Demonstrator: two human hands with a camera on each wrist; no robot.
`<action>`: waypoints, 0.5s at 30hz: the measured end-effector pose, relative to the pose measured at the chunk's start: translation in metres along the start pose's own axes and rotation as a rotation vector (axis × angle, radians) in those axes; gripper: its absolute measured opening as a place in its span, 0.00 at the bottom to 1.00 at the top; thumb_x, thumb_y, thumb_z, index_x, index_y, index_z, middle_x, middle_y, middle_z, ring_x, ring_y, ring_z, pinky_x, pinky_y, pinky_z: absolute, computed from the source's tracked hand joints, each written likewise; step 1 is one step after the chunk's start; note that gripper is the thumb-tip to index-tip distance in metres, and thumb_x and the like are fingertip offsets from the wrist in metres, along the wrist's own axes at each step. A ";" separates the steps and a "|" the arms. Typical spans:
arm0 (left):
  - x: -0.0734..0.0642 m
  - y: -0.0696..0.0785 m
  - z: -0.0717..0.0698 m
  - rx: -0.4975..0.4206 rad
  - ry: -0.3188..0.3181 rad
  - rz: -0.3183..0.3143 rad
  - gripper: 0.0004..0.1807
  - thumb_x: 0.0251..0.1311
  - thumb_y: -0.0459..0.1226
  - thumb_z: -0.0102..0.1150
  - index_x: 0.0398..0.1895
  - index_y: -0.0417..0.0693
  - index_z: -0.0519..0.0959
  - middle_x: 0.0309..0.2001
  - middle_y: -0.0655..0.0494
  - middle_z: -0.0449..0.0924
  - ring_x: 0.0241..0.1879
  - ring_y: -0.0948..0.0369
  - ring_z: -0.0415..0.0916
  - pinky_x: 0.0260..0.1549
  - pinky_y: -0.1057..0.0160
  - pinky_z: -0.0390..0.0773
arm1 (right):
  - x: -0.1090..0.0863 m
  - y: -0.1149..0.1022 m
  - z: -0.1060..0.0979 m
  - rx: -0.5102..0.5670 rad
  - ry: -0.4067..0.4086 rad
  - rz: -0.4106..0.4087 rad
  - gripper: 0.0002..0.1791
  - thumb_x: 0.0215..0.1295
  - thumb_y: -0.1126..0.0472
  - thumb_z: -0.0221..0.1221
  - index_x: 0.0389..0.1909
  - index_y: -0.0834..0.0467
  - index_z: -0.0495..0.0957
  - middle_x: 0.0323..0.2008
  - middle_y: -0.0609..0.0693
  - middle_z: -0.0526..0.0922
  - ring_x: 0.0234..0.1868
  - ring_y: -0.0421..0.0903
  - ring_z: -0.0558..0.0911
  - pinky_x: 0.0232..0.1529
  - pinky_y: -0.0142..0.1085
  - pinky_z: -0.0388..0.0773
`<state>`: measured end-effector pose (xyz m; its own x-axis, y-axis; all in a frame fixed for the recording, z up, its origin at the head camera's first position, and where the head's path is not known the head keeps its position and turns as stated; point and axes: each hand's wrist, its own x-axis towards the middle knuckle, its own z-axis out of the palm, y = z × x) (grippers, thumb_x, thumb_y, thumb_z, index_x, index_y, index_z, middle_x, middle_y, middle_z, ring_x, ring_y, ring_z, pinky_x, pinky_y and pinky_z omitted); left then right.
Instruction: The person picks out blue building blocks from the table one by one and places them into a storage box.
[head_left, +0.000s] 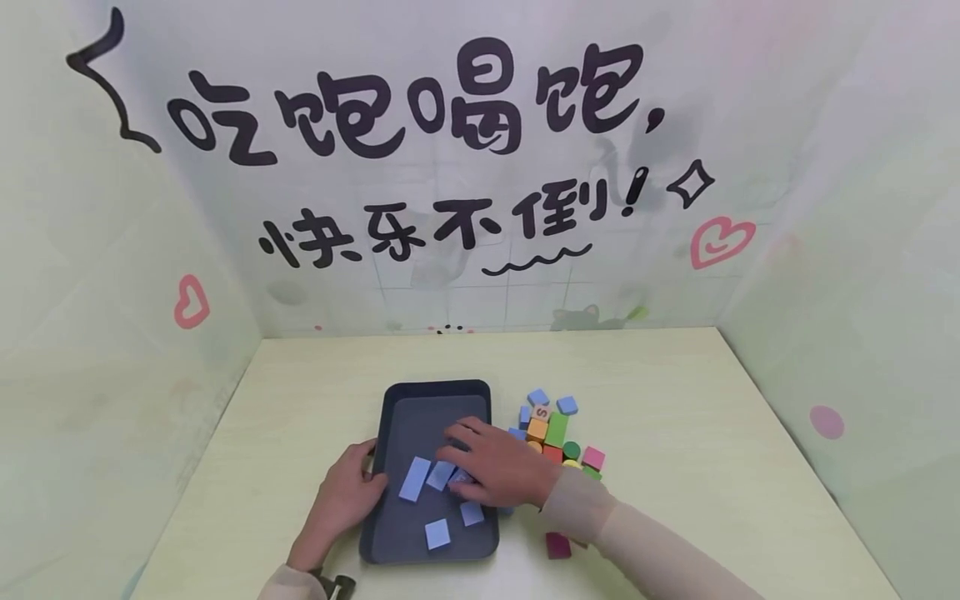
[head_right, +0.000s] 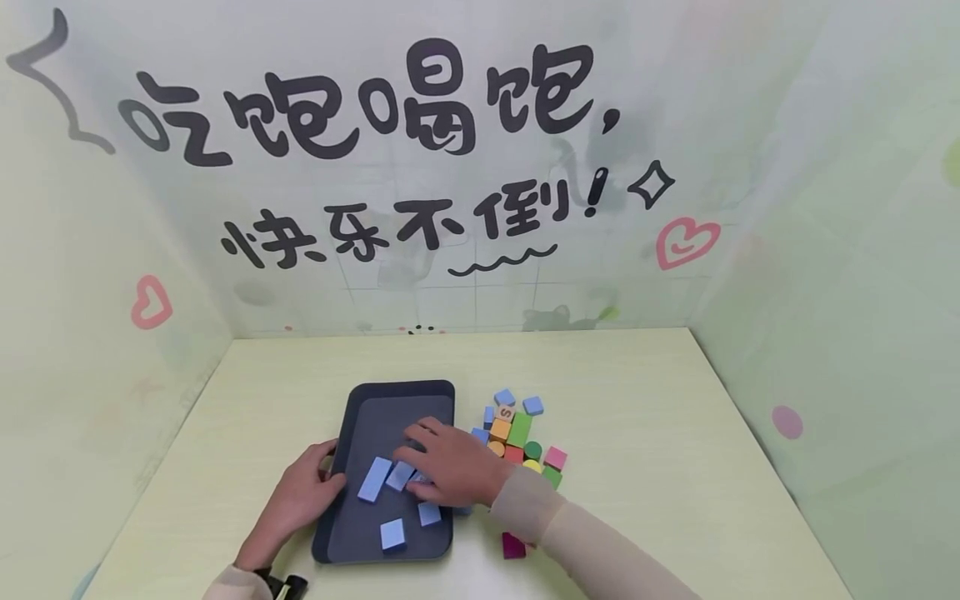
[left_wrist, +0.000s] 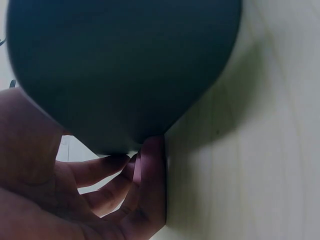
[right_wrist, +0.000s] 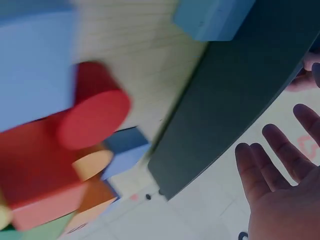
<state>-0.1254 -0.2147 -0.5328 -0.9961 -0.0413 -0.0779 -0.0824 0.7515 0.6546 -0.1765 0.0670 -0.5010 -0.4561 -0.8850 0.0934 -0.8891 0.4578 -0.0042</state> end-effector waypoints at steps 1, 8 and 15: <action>0.000 0.000 0.000 0.001 0.001 0.001 0.34 0.67 0.34 0.64 0.75 0.28 0.72 0.60 0.37 0.80 0.42 0.54 0.80 0.37 0.54 0.79 | -0.004 0.002 -0.001 0.015 0.007 0.006 0.24 0.83 0.43 0.58 0.73 0.47 0.77 0.72 0.52 0.76 0.73 0.50 0.72 0.73 0.39 0.71; 0.000 0.001 0.000 0.000 0.001 0.002 0.34 0.67 0.34 0.64 0.75 0.29 0.72 0.61 0.38 0.80 0.42 0.54 0.80 0.37 0.53 0.80 | -0.027 0.007 -0.006 0.051 0.032 0.087 0.23 0.81 0.47 0.60 0.70 0.49 0.79 0.70 0.51 0.77 0.71 0.49 0.74 0.70 0.38 0.74; 0.001 0.001 0.000 0.006 0.001 0.000 0.34 0.67 0.34 0.63 0.75 0.29 0.72 0.61 0.37 0.80 0.43 0.54 0.80 0.37 0.53 0.80 | -0.049 0.010 -0.003 0.058 0.029 0.135 0.22 0.81 0.49 0.60 0.70 0.50 0.80 0.69 0.52 0.79 0.69 0.50 0.77 0.70 0.41 0.75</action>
<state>-0.1260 -0.2140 -0.5321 -0.9961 -0.0425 -0.0771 -0.0825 0.7552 0.6503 -0.1634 0.1149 -0.5031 -0.5711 -0.8125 0.1168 -0.8209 0.5661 -0.0757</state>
